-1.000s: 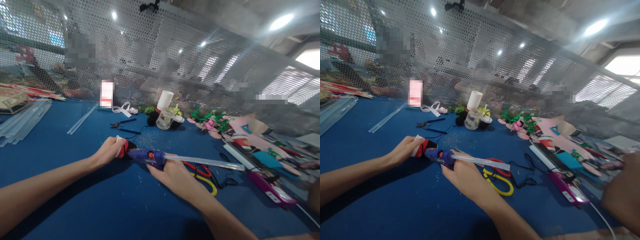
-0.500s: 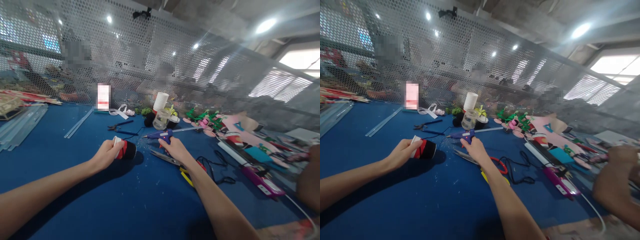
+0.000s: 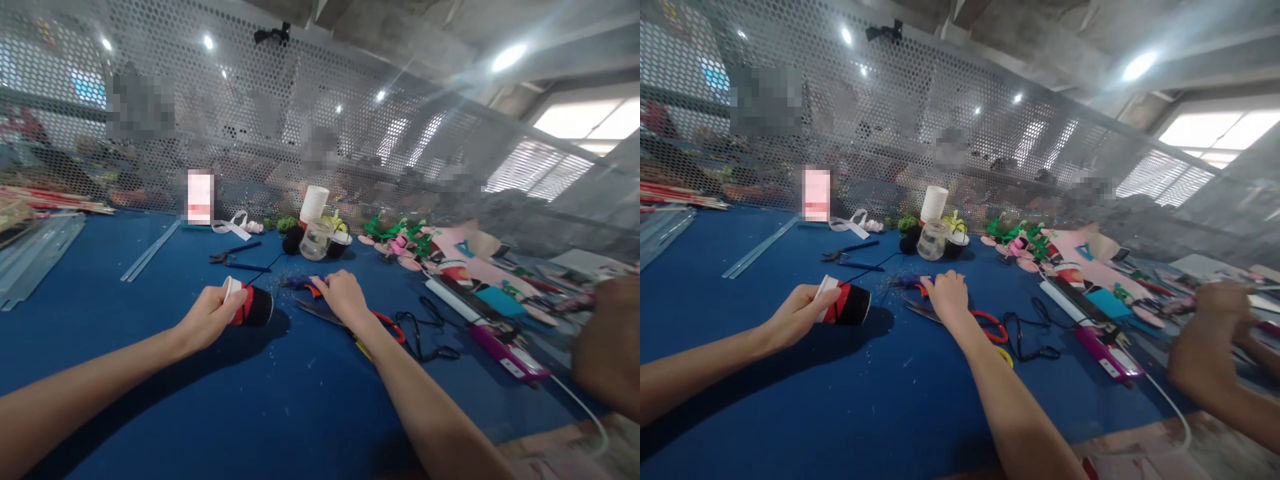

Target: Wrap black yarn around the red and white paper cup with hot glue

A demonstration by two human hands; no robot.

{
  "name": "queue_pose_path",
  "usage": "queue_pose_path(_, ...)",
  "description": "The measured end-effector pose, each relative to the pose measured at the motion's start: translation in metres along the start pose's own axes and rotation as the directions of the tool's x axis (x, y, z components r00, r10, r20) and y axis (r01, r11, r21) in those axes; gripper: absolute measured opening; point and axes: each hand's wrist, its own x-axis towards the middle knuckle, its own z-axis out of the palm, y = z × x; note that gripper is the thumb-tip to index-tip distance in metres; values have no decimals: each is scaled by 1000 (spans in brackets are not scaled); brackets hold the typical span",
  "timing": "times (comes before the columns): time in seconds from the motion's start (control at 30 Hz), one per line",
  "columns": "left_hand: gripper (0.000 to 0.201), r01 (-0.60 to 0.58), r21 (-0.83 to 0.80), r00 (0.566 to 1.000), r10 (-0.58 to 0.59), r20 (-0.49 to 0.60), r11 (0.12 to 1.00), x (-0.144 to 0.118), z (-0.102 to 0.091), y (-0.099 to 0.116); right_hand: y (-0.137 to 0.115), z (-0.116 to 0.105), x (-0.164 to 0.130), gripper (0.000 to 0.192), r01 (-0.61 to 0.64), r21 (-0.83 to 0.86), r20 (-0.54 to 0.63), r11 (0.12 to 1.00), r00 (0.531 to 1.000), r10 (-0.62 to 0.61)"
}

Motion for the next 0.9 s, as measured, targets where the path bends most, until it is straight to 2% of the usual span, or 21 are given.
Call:
queue_pose_path(0.07,36,-34,15,999,33,41,999,-2,1,1,-11,-6,-8,33,103,74,-25,992,995,-101)
queue_pose_path(0.1,36,-53,21,997,51,63,998,-3,2,2,-19,-8,-13,34,171,176,-1,969,985,-173)
queue_pose_path(0.17,36,-83,29,991,79,105,996,-5,3,3,-36,-11,-23,37,214,488,116,846,945,-306)
queue_pose_path(0.23,36,-111,27,983,106,153,993,-7,5,5,-53,-11,-34,37,129,724,234,678,879,-416)
queue_pose_path(0.3,36,-126,11,971,121,207,992,-10,6,8,-68,-8,-41,34,-16,847,290,532,851,-437)
queue_pose_path(0.37,36,-117,-22,957,118,265,993,-12,8,11,-77,-6,-45,28,-118,903,290,412,876,-386)
queue_pose_path(0.43,34,-73,-58,945,88,316,996,-13,8,14,-80,-5,-46,21,-148,929,260,340,914,-312)
queue_pose_path(0.53,34,71,-142,945,-21,327,987,-12,8,16,-76,-8,-45,15,-125,940,205,316,951,-231)
queue_pose_path(0.63,29,276,-236,933,-201,297,932,-7,8,16,-70,-11,-44,14,-63,937,131,343,975,-181)
queue_pose_path(0.7,23,364,-298,919,-289,267,882,-4,8,16,-67,-13,-44,15,-10,925,81,379,982,-172)
queue_pose_path(0.8,20,423,-352,902,-352,250,835,-1,9,15,-65,-17,-45,16,59,894,33,445,980,-195)
queue_pose_path(0.9,20,439,-351,895,-369,249,827,-1,11,15,-63,-19,-46,17,99,844,11,527,979,-202)
